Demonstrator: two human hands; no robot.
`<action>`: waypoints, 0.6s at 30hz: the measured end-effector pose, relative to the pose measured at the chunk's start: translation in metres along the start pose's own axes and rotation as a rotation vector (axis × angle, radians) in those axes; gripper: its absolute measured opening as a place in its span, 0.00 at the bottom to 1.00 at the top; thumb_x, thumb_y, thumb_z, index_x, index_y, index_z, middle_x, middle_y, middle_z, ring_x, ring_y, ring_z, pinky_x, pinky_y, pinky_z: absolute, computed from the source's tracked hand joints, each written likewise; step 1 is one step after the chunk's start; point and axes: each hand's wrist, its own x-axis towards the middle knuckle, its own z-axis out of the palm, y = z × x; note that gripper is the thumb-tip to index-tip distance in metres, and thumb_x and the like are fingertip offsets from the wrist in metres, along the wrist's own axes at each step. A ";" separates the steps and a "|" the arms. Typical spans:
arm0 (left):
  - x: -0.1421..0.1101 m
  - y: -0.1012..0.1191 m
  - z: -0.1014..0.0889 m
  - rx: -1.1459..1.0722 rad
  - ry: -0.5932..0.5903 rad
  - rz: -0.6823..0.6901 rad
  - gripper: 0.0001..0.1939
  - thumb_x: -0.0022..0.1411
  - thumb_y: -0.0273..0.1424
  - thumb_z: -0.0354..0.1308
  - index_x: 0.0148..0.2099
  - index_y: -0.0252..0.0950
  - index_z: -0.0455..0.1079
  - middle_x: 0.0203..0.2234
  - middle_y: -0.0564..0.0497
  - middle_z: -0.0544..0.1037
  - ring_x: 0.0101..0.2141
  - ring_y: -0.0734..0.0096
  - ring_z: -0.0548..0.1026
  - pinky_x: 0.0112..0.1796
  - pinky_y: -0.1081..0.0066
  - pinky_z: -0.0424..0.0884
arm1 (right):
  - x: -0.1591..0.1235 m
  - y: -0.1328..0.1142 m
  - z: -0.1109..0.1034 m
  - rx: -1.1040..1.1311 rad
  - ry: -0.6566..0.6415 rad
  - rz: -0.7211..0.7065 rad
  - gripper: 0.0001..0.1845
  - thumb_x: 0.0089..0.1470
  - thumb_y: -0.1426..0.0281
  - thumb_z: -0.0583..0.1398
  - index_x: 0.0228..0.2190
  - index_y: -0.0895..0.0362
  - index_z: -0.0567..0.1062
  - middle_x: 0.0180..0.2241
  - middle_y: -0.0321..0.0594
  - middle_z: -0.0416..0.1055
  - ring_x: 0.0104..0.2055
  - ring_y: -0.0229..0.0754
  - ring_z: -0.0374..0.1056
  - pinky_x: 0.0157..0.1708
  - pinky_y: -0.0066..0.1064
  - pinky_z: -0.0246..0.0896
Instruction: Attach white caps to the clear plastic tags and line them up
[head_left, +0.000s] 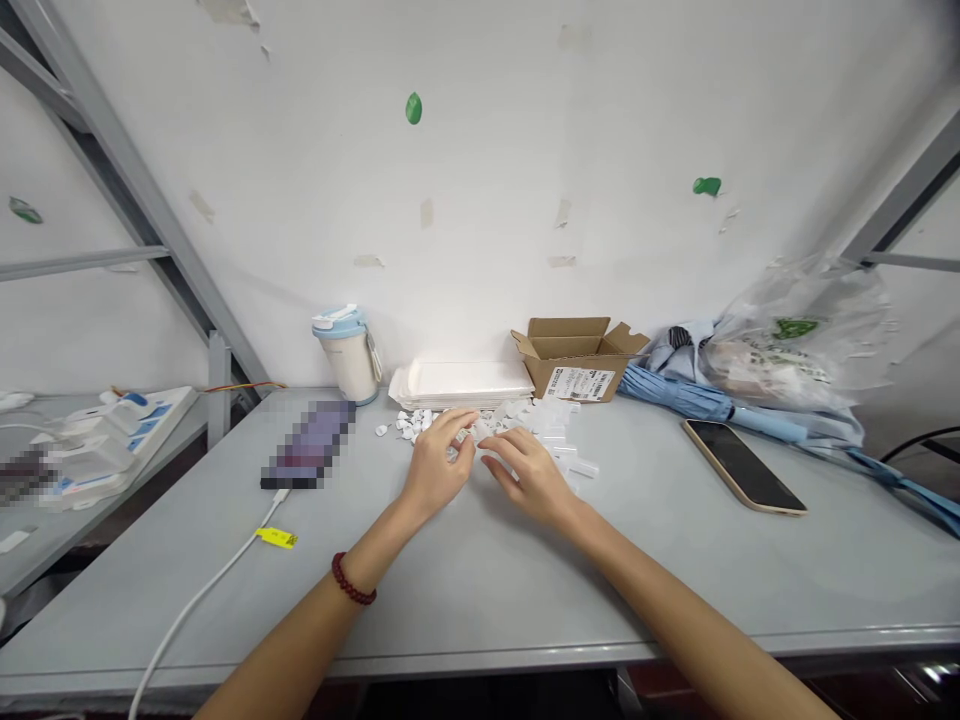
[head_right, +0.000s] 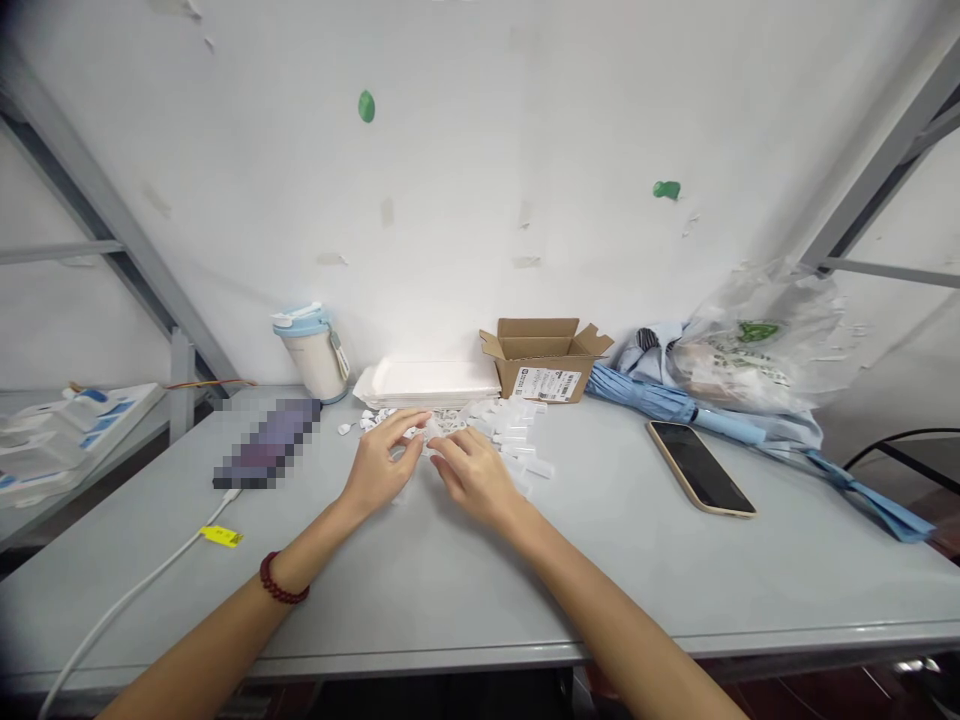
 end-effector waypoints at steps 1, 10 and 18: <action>0.000 0.000 0.000 0.006 0.005 0.012 0.16 0.58 0.25 0.49 0.46 0.36 0.71 0.45 0.45 0.74 0.44 0.65 0.73 0.35 0.70 0.75 | 0.000 0.000 0.000 -0.004 -0.004 0.003 0.10 0.59 0.73 0.52 0.41 0.55 0.70 0.34 0.44 0.70 0.37 0.43 0.64 0.37 0.35 0.61; -0.003 -0.001 0.001 -0.003 0.011 0.114 0.14 0.58 0.25 0.49 0.45 0.35 0.71 0.45 0.44 0.75 0.46 0.64 0.72 0.37 0.68 0.75 | -0.002 0.003 0.002 -0.036 -0.044 0.034 0.10 0.59 0.72 0.52 0.41 0.55 0.70 0.33 0.43 0.70 0.36 0.44 0.64 0.36 0.34 0.58; -0.003 0.002 0.001 -0.069 -0.018 0.068 0.13 0.59 0.26 0.50 0.44 0.36 0.71 0.45 0.45 0.75 0.47 0.63 0.72 0.37 0.69 0.74 | -0.001 0.002 0.002 -0.049 -0.033 0.034 0.09 0.59 0.73 0.51 0.40 0.55 0.69 0.32 0.43 0.69 0.34 0.43 0.64 0.35 0.33 0.58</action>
